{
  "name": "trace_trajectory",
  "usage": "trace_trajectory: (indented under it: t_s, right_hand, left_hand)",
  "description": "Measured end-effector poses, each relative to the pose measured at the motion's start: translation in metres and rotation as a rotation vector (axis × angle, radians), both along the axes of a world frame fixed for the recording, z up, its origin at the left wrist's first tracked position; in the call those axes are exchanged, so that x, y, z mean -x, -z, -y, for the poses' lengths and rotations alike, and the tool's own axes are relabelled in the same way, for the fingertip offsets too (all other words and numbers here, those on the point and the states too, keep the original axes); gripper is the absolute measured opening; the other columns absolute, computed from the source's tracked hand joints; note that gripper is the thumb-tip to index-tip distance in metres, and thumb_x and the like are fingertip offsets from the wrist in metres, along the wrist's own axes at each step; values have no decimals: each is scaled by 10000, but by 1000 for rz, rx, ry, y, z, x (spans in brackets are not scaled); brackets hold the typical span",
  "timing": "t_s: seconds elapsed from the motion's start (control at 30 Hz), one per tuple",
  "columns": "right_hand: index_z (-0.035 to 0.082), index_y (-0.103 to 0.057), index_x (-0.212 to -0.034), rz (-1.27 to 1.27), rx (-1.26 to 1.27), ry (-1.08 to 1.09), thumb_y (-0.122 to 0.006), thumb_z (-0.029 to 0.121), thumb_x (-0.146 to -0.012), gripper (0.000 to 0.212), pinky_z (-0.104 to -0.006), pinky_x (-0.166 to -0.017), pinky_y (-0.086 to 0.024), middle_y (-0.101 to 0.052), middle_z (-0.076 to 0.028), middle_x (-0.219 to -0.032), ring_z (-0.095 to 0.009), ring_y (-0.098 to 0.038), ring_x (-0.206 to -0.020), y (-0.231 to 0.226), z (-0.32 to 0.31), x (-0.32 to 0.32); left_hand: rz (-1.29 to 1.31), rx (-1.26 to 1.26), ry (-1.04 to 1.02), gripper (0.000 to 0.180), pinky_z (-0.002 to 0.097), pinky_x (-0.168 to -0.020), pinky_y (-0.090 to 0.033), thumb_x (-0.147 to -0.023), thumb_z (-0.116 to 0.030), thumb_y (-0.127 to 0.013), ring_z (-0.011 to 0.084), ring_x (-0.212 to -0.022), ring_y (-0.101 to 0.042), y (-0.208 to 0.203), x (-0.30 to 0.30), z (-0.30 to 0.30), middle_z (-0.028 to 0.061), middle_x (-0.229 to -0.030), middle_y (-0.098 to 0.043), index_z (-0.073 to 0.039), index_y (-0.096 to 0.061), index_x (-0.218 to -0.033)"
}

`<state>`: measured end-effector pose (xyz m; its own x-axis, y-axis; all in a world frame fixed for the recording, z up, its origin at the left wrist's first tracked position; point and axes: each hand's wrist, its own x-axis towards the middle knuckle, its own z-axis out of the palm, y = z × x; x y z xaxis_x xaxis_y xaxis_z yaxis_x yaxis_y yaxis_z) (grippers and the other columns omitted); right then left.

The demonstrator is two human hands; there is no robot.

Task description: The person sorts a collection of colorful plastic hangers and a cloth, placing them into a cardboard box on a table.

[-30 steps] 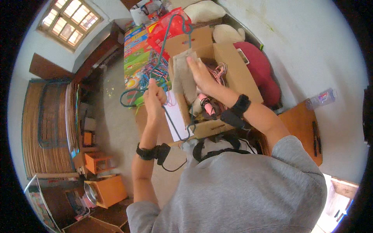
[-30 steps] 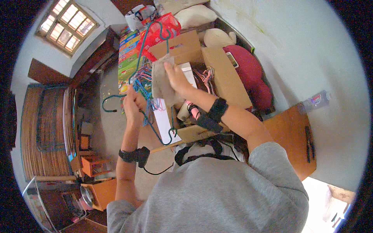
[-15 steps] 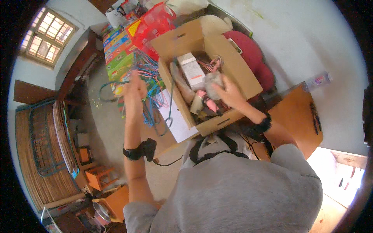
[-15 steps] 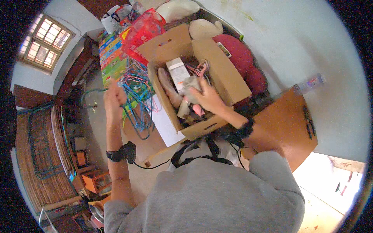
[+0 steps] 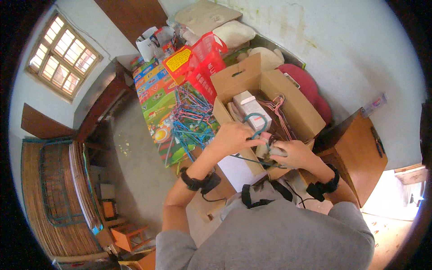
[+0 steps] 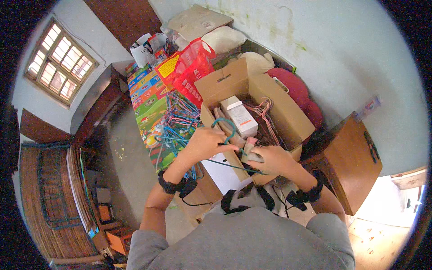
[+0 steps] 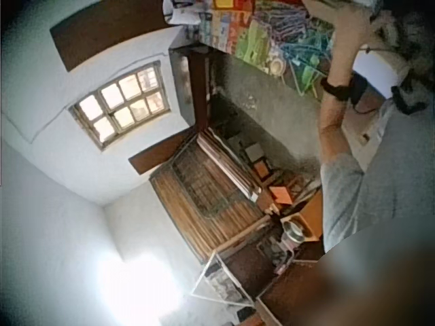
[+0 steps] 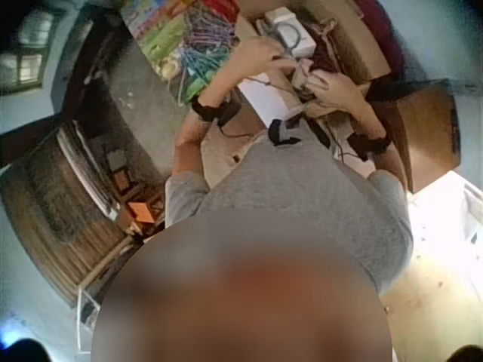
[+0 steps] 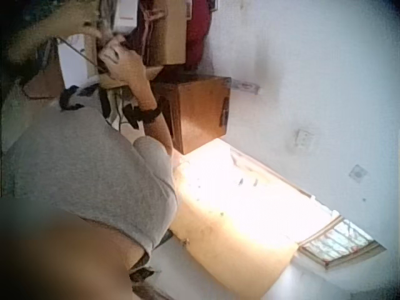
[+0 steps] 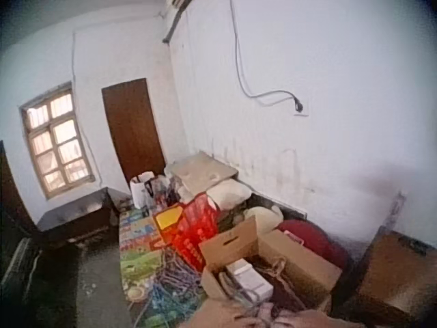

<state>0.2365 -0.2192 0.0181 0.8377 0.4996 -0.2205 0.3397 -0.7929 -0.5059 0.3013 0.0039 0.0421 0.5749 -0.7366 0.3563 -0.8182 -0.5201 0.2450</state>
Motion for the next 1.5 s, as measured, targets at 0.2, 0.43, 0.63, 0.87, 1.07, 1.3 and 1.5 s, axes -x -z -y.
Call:
trace_trajectory:
  t_s: [0.2,0.43,0.63,0.87,1.07,1.3,1.5]
  right_hand:
    - [112,-521,-1024,167,-163,470,-518,329,-811,305,-446,-672,-467,-598,-177,-872,-373,-580,-752,17,16,40]
    - [94,-497,-1047,231,-92,801,-494,257,-828,273,-448,-662,-436,-594,-190,-841,-389,-555,-757,14,81,51]
    - [92,-492,-1046,78,-32,808,-487,277,-832,283,-441,-668,-437,-592,-205,-821,-395,-559,-771,29,111,50]
    - [110,-493,-1020,-168,-60,793,-493,298,-822,273,-449,-640,-445,-594,-200,-742,-392,-571,-704,36,148,44]
    - [100,-489,-981,-147,-11,613,-470,281,-829,237,-459,-615,-443,-585,-194,-709,-396,-563,-670,49,178,30]
    - [85,-482,-960,-290,-57,512,-455,279,-839,230,-473,-658,-429,-572,-200,-794,-396,-547,-754,64,188,-2]
    - [70,-456,-950,-390,20,511,-457,315,-849,265,-483,-686,-428,-567,-219,-825,-393,-550,-780,44,194,-8]
  left_hand:
    - [158,259,135,337,415,-681,-406,-739,-407,-606,278,-760,-545,7,-37,35,99,-778,-564,-71,-582,-740]
    - [-408,469,-414,256,383,-710,-437,-811,-274,-535,316,-803,-566,71,-117,58,165,-835,-593,-32,-571,-887]
    - [-717,12,-65,301,401,-737,-437,-838,-282,-493,338,-853,-566,205,-135,102,181,-868,-603,0,-572,-908]
    - [-663,175,24,266,408,-694,-433,-845,-246,-475,338,-793,-571,277,-190,153,208,-823,-586,-5,-586,-849]
    - [-958,-18,-4,218,345,-611,-473,-817,-114,-431,230,-671,-611,271,-233,183,140,-778,-635,2,-614,-841]
    - [-1369,-282,-15,248,303,-724,-493,-823,-151,-481,174,-827,-588,263,-273,169,97,-960,-623,-21,-598,-998]
    - [-1691,-124,-17,363,349,-862,-414,-843,-290,-442,185,-1014,-531,249,-274,160,64,-1096,-587,-16,-593,-1027]
